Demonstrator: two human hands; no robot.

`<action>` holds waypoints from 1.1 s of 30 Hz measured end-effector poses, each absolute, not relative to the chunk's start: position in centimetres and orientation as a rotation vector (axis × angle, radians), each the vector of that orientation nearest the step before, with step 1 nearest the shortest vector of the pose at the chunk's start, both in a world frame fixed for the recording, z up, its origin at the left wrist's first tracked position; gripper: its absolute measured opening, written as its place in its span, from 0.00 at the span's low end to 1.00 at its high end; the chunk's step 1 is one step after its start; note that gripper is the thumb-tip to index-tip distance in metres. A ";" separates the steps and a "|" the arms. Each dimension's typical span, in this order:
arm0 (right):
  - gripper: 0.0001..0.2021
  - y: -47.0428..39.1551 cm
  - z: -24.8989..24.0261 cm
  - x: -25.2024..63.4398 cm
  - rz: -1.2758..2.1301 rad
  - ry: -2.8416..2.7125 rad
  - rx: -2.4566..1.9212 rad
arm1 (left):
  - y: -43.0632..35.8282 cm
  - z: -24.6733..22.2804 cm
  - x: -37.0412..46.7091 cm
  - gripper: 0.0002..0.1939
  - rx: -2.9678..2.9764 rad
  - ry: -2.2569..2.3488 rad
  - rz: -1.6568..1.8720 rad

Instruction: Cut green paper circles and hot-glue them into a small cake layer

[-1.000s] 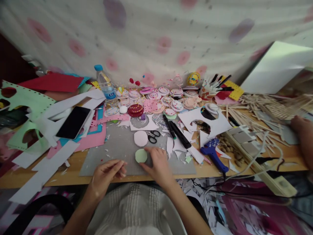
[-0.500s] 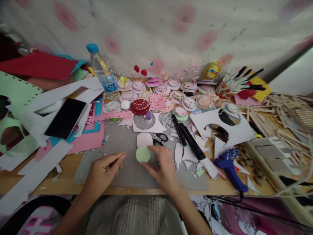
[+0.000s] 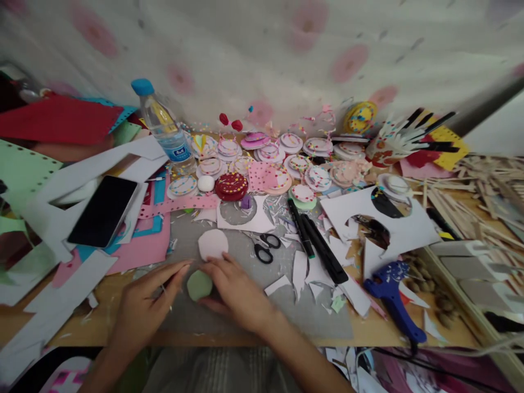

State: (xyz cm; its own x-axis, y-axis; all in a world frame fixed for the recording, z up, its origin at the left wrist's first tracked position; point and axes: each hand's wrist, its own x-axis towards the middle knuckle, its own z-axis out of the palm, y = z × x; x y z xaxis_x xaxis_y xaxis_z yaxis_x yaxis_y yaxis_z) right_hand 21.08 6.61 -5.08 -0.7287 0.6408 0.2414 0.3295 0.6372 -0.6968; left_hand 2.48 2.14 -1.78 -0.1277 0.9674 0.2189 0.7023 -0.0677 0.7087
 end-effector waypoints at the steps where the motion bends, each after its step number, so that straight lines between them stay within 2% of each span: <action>1: 0.29 7.0 -4.9 20.6 0.900 -2.403 -0.720 | 2.0 -1.6 2.2 0.10 1.767 1.897 1.020; 4: 0.27 7.7 -4.4 20.5 0.894 -2.401 -0.673 | 1.7 -1.2 1.6 0.10 1.744 1.975 1.005; 10: 0.24 7.1 -4.6 24.7 0.783 -2.334 -1.000 | 2.4 -2.4 2.8 0.12 1.937 1.921 0.923; 15: 0.24 4.5 -5.1 26.7 0.709 -2.188 -1.086 | 3.4 -3.9 5.7 0.14 1.975 1.843 0.851; 21: 0.17 3.0 -5.6 26.9 0.858 -2.036 -1.181 | 2.9 -4.2 6.6 0.14 1.828 1.820 0.700; 33: 0.04 5.7 -5.2 24.6 0.578 -2.072 -1.248 | 3.0 -2.4 6.4 0.13 1.615 1.656 0.924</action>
